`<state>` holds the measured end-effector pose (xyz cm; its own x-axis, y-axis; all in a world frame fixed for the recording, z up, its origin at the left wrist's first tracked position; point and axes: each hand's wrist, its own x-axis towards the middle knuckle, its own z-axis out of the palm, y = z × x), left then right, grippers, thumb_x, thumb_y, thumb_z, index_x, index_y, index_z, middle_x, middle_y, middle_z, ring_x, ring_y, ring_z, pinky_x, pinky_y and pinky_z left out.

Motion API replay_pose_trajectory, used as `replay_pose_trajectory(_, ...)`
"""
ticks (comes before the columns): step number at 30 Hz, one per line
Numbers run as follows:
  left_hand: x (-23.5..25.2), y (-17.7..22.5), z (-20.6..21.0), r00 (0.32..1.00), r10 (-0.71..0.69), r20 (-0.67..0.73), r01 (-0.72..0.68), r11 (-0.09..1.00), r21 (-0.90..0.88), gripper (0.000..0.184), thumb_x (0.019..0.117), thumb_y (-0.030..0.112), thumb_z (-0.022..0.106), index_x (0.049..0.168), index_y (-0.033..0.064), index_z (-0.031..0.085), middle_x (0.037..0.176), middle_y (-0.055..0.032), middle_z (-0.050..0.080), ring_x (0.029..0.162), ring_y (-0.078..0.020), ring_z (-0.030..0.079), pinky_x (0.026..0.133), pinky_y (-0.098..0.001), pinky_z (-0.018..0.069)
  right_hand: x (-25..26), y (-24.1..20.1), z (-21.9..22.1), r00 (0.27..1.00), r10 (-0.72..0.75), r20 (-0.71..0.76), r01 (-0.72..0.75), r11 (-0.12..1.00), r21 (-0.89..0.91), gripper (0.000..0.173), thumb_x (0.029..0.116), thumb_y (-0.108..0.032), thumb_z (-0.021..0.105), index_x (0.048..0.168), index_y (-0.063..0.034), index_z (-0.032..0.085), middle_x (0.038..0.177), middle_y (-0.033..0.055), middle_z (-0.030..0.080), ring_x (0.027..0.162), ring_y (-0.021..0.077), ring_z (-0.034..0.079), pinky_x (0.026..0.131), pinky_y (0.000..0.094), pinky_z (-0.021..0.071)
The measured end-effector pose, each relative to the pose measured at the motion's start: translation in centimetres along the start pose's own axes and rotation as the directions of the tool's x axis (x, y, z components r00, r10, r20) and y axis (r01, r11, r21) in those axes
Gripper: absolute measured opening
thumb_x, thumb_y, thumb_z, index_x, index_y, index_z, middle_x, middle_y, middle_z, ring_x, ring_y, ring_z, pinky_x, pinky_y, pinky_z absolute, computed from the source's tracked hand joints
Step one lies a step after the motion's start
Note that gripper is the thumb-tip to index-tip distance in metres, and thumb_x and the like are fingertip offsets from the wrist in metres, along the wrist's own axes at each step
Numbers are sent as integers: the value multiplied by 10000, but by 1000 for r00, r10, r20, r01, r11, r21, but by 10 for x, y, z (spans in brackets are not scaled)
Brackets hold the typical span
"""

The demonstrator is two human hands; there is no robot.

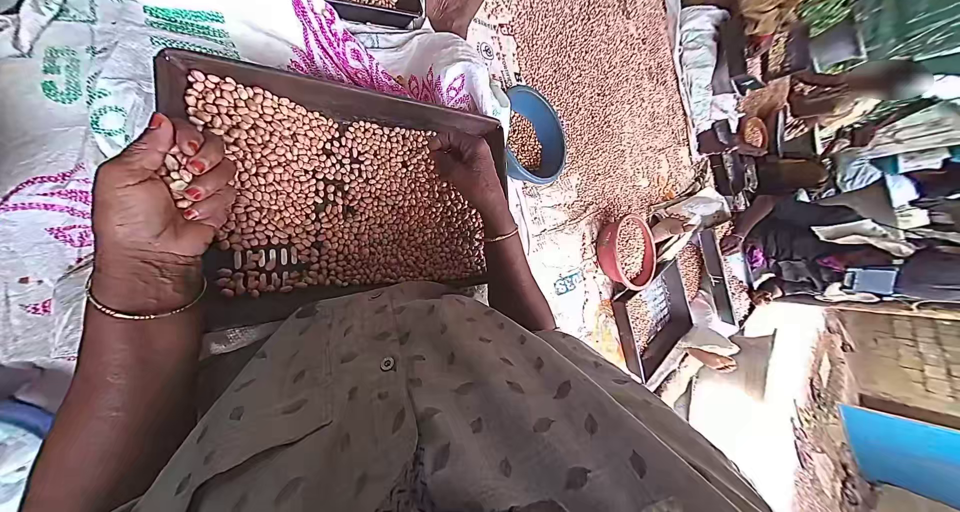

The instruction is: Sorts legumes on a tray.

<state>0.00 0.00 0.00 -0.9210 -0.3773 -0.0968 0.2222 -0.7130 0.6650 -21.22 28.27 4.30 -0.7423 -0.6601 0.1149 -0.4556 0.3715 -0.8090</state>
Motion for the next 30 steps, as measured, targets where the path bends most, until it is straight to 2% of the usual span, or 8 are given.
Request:
replay_pose_trajectory(4,1,0,-1,1000,-3,3,3,1000,0,512,1132,328,157,801,224,534,662,114,503,444,29,367,378,-98,276,-30,0,5,961,128,245,-21,917,-398,169,932,-94,689,1072,-14,742,1070,153,706,918,271,692,826,480,570)
replay_pose_trajectory(7,2,-2,0,1000,8,-5,-8,1000,0,498,1132,319,182,801,220,542,666,110,508,449,32,374,384,-96,281,-47,7,18,974,78,212,54,830,-554,146,953,-58,639,1011,-32,771,1095,165,730,1016,338,713,878,537,569)
replay_pose_trajectory(13,-3,2,11,997,15,-74,-11,998,54,494,1131,315,181,790,227,528,662,114,493,449,29,354,386,-99,259,-51,20,-4,992,21,-125,-35,993,-115,130,941,18,628,1023,40,726,927,137,729,716,152,689,694,328,604)
replay_pose_trajectory(16,-3,3,12,996,2,-86,1,999,36,512,1133,334,170,783,223,528,654,113,489,446,25,353,384,-101,257,-51,29,-38,908,38,-417,-18,998,53,88,983,-24,612,1017,36,666,829,86,673,638,105,633,613,275,581)
replay_pose_trajectory(19,-2,2,5,999,24,-32,-24,1000,2,514,1131,320,166,783,221,531,658,109,493,444,25,362,380,-98,268,-39,50,-84,785,125,-607,-228,969,-95,159,979,-60,625,1085,49,672,972,136,702,796,173,710,736,337,623)
replay_pose_trajectory(22,-1,2,4,999,47,4,-47,999,-13,521,1130,318,159,789,222,542,667,111,507,450,29,377,384,-95,288,-40,57,-104,799,248,-547,-436,866,-244,369,974,-78,648,1320,48,627,1363,251,610,1228,334,625,1051,462,500)
replay_pose_trajectory(26,-3,3,10,998,56,-34,-56,998,-4,514,1131,314,166,788,222,537,666,110,499,454,31,374,389,-93,283,-36,38,-65,811,105,-576,-226,964,-142,202,1006,-105,587,1071,50,698,975,161,726,862,191,712,817,364,586)
replay_pose_trajectory(30,-2,3,12,998,45,-48,-45,999,10,520,1131,321,157,795,221,541,668,110,502,459,27,378,394,-99,281,-15,16,-17,995,-28,-98,8,979,-205,182,987,-37,571,1055,59,709,1015,185,713,872,235,703,822,402,582)
